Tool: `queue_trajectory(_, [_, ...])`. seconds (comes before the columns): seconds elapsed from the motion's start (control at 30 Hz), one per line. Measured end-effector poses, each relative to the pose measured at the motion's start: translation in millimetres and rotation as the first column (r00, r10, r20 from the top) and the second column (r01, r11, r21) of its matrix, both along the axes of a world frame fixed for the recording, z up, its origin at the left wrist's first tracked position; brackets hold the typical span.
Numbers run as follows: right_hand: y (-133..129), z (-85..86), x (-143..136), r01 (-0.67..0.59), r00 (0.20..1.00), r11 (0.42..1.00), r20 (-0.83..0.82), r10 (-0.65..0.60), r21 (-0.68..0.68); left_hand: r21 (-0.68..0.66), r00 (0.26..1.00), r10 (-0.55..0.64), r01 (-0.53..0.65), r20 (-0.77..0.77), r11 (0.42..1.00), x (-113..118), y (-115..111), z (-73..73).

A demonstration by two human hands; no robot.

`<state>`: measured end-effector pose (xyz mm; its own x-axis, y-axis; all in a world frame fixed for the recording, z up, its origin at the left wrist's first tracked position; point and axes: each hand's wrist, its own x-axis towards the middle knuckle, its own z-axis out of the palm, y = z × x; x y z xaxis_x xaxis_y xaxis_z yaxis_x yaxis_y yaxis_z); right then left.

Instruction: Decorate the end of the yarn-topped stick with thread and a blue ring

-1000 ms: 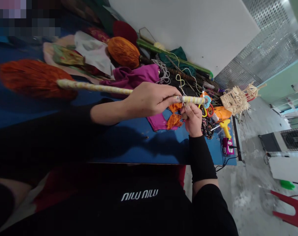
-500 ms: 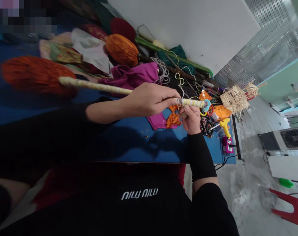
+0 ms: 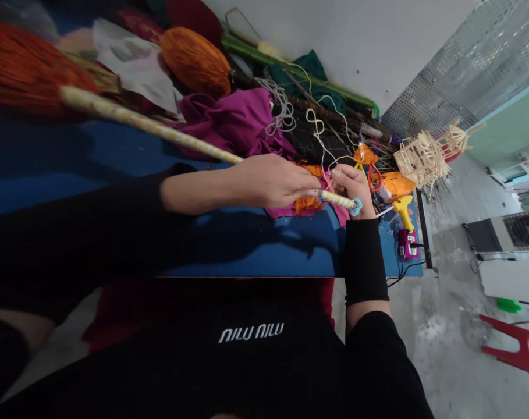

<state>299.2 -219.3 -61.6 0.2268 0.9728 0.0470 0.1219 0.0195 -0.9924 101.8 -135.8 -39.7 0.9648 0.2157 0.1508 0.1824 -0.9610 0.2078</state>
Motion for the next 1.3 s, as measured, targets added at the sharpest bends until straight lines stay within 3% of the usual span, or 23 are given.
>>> queue_trajectory(0.13, [-6.2, 9.2, 1.5, -0.090, 0.948, 0.994, 0.312, 0.068, 0.058, 0.114, 0.994, 0.024, -0.012, -0.107, 0.993, 2.1, -4.0, -2.9])
queue_trajectory(0.23, [-9.8, 12.7, -3.9, -0.063, 0.826, 0.985, 0.562, -0.037, 0.158, 0.190, 0.997, 0.055, -0.044, -0.052, 0.981, 2.2, -2.4, -8.2])
queue_trajectory(0.33, [-15.2, 12.2, -13.9, -0.014, 0.639, 0.955, 0.737, -0.219, 0.296, 0.185, 0.994, 0.095, -0.104, 0.059, 0.977, 2.2, 0.8, -13.9])
queue_trajectory(0.5, [-25.7, 4.7, -30.1, 0.003, 0.210, 0.881, 0.861, -0.462, 0.472, 0.098, 0.970, 0.196, -0.211, 0.142, 0.973, 1.4, 2.5, -13.8])
queue_trajectory(0.6, [-26.7, -1.7, -35.6, -0.015, 0.081, 0.842, 0.840, -0.537, 0.539, 0.076, 0.949, 0.234, -0.254, 0.213, 0.964, 0.3, 2.5, -11.9])
queue_trajectory(0.73, [-23.1, -10.8, -39.1, -0.031, 0.074, 0.752, 0.752, -0.655, 0.658, 0.014, 0.926, 0.240, -0.255, 0.292, 0.967, -1.5, 3.6, -8.2])
queue_trajectory(0.93, [-19.6, -20.2, -43.5, 0.006, 0.185, 0.759, 0.745, -0.641, 0.652, -0.054, 0.912, 0.255, -0.251, 0.322, 0.967, -5.1, 4.3, 0.4])
queue_trajectory(1.13, [-15.2, -24.2, -42.9, -0.112, 0.211, 0.633, 0.641, -0.738, 0.766, -0.125, 0.908, 0.281, -0.254, 0.310, 0.959, -5.6, 2.2, 2.5])
queue_trajectory(1.23, [-9.6, -32.6, -38.4, -0.090, 0.221, 0.631, 0.633, -0.742, 0.771, -0.180, 0.914, 0.320, -0.281, 0.250, 0.943, -5.9, 1.7, 5.7])
queue_trajectory(1.3, [-5.8, -39.3, -36.2, -0.017, 0.292, 0.640, 0.616, -0.732, 0.768, -0.227, 0.915, 0.345, -0.297, 0.208, 0.927, -6.4, 1.8, 9.2])
